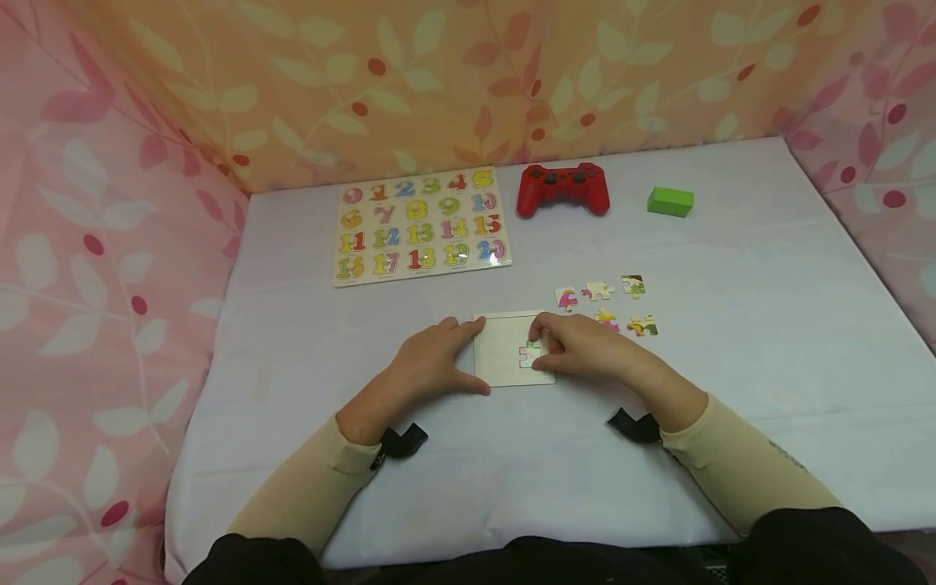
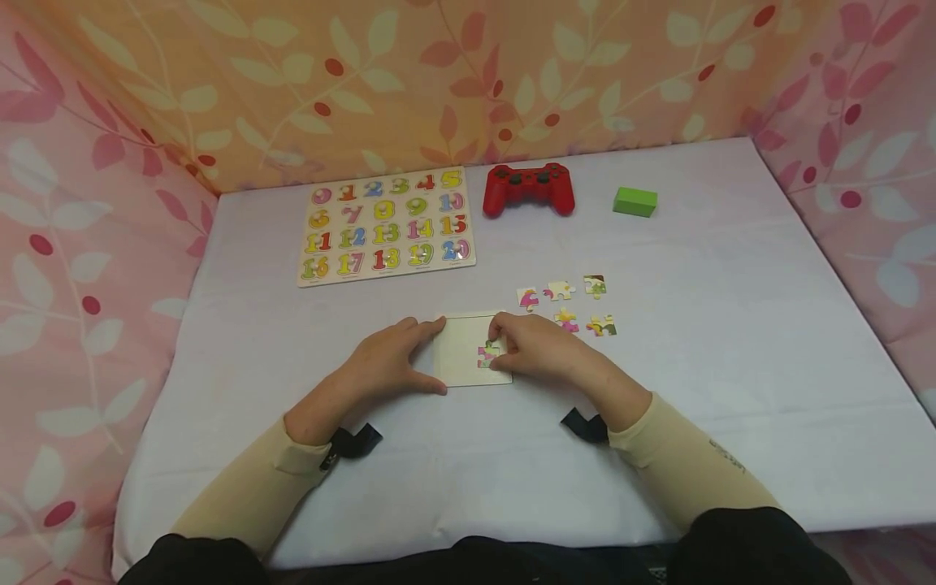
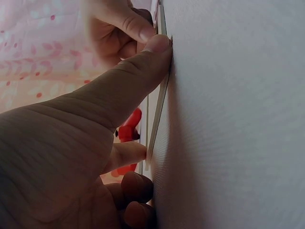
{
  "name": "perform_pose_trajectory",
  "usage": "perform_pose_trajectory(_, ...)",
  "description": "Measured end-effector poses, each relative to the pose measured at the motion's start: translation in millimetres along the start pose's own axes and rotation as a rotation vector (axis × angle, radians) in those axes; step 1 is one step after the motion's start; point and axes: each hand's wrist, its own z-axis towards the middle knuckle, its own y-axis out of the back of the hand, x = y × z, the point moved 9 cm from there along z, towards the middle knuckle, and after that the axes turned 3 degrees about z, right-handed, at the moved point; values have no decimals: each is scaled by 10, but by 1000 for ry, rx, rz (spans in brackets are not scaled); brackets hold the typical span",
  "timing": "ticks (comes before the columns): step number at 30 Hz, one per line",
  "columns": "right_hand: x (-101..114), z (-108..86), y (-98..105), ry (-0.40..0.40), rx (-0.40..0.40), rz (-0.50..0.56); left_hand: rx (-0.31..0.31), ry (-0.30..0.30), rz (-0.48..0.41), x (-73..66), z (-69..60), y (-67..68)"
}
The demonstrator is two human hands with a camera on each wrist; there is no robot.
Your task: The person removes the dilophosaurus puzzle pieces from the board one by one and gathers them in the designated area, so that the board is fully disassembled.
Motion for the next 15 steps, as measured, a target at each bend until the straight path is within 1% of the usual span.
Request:
perform_pose_trajectory(10,21,25,-15,37,-23,-87,5,2,4,10,6,-10)
perform_pose_trajectory(15,51,34,-11,57,-26,-107,1,4,3,9,2,-8)
